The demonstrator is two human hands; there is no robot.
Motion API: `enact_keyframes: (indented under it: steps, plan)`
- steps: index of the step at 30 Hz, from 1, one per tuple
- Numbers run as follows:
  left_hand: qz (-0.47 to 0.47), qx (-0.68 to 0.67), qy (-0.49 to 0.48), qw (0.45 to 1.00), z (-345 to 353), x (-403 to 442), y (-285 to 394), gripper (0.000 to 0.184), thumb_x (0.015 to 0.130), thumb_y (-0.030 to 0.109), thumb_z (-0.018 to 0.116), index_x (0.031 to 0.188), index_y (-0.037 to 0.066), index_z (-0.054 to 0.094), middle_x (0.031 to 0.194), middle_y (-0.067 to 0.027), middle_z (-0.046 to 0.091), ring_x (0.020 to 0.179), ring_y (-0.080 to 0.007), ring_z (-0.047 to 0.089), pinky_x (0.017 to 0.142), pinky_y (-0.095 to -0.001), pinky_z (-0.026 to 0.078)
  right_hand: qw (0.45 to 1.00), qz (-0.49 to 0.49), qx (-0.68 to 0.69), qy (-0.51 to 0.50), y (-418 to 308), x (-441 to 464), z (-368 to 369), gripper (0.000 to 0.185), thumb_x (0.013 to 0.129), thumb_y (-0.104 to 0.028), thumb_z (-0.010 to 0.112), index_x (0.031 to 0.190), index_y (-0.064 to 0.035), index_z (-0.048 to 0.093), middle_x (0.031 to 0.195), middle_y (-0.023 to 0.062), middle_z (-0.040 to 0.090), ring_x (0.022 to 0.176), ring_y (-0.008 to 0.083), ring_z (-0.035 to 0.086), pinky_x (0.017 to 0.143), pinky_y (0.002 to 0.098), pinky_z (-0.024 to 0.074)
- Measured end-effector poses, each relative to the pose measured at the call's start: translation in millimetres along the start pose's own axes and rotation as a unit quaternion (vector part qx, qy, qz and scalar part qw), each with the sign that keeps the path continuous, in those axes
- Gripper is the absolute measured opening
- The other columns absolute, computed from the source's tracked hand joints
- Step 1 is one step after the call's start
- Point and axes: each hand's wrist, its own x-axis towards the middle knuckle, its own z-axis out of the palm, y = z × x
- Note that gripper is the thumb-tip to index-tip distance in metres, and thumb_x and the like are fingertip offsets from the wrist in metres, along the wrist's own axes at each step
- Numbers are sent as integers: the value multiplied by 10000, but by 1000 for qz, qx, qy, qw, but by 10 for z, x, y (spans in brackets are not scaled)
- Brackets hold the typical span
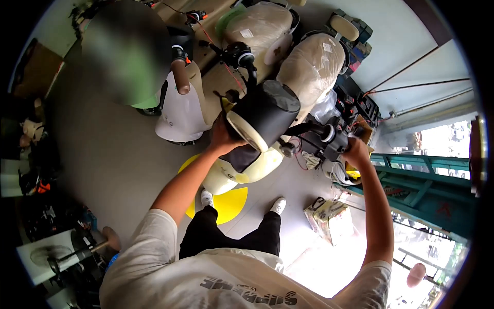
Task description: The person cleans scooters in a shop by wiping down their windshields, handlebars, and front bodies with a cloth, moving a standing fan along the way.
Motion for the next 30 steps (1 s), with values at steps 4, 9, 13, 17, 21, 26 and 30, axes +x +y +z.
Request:
enact_keyframes:
  steps: [4, 9, 13, 17, 21, 26, 30]
  plan:
    - [81, -173, -165, 968, -407, 351, -47, 1362, 490, 227, 986, 1546, -4, 157, 1515, -225, 361, 1417, -368, 358, 1189, -445, 299, 999, 45, -16, 9, -70, 20, -20, 292, 680, -190, 761, 913, -21, 711, 877, 249, 699, 921, 422, 671, 801, 480, 526]
    - [99, -193, -262, 940, -347, 619, -507, 1291, 547, 200, 955, 1555, -1, 172, 1543, -199, 353, 1444, -319, 333, 1207, -409, 270, 996, 74, -48, 20, -123, -33, -29, 272, 665, -108, 738, 912, -1, 703, 902, 262, 697, 926, 436, 670, 811, 485, 523]
    - [19, -373, -183, 909, -186, 353, -692, 1105, 671, 138, 854, 1558, 10, 208, 1561, -177, 350, 1432, -289, 356, 1192, -406, 294, 991, 107, -55, 55, -149, -105, 88, 447, 615, -16, 697, 1057, 23, 640, 986, 268, 687, 996, 464, 637, 877, 488, 510]
    - [-72, -412, -34, 908, 113, 30, -843, 830, 826, 178, 749, 1517, -1, 326, 1472, -171, 477, 1374, -269, 441, 1148, -387, 338, 988, 96, -73, 93, -85, -154, 143, 424, 599, 1, 671, 1022, 28, 657, 981, 264, 690, 992, 454, 647, 876, 478, 514]
    - [-245, -327, -51, 911, 637, -113, -1832, 607, 1017, 377, 472, 1472, -19, 408, 1492, -202, 459, 1387, -291, 426, 1144, -359, 317, 990, 86, -64, 94, 29, -130, 168, 363, 617, -33, 697, 977, 15, 675, 941, 254, 700, 967, 457, 649, 867, 490, 512]
    - [-373, -387, -11, 843, 1016, -373, -2179, 657, 1059, 466, 351, 1551, 35, 301, 1583, -118, 366, 1444, -237, 352, 1168, -346, 275, 984, 75, -81, 139, -100, -168, 183, 366, 615, -32, 687, 981, -10, 687, 949, 249, 698, 962, 451, 648, 837, 483, 518]
    - [-374, -434, 51, 818, 1068, -598, -1924, 674, 1071, 491, 312, 1592, 73, 223, 1615, -73, 322, 1457, -220, 332, 1175, -349, 269, 985, 66, -63, 147, -217, -158, 173, 279, 629, -43, 696, 907, -26, 714, 866, 231, 701, 859, 434, 670, 783, 475, 533]
